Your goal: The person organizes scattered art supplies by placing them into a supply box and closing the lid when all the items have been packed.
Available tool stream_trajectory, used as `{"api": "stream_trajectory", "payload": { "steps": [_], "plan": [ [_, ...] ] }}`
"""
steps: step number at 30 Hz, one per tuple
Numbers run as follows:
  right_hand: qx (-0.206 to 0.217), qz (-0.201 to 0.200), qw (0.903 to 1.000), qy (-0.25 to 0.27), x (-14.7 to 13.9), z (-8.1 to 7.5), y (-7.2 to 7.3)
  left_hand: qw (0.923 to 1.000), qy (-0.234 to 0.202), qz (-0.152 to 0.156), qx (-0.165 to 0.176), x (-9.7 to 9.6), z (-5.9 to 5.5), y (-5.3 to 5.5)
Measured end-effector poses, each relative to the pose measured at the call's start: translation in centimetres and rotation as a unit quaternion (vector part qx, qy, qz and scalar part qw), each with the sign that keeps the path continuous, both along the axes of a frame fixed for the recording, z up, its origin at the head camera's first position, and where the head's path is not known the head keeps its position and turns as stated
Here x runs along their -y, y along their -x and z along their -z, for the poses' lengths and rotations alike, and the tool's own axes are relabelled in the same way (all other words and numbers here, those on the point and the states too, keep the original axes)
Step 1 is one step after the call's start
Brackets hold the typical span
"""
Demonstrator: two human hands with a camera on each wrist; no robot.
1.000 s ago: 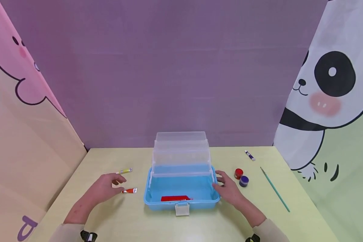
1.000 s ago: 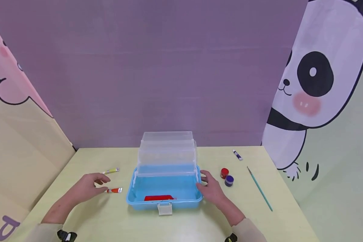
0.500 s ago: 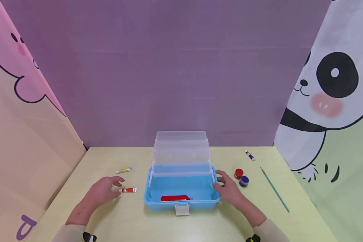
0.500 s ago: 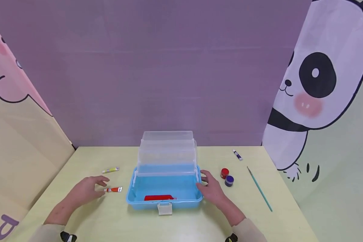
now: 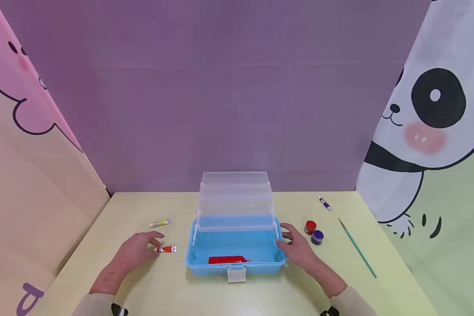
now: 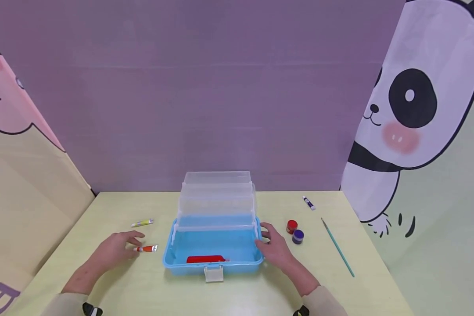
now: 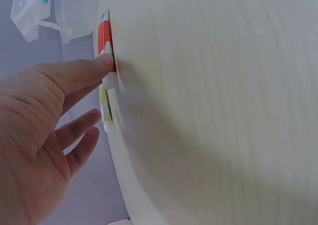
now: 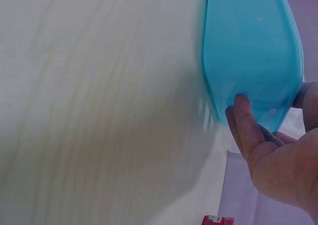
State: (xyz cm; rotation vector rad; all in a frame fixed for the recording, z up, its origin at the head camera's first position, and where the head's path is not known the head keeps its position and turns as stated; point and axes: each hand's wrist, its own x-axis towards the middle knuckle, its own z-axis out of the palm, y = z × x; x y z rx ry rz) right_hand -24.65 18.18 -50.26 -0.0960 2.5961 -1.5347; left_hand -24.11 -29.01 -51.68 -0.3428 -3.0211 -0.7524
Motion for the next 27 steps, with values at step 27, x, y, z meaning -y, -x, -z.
{"api": "stream_trajectory", "payload": {
  "steps": [27],
  "plan": [
    [-0.004, -0.005, 1.0000, 0.006, 0.08, 0.15, 0.03, 0.9989, -0.037, -0.016, -0.024, 0.28, -0.51, -0.35]
  ]
}}
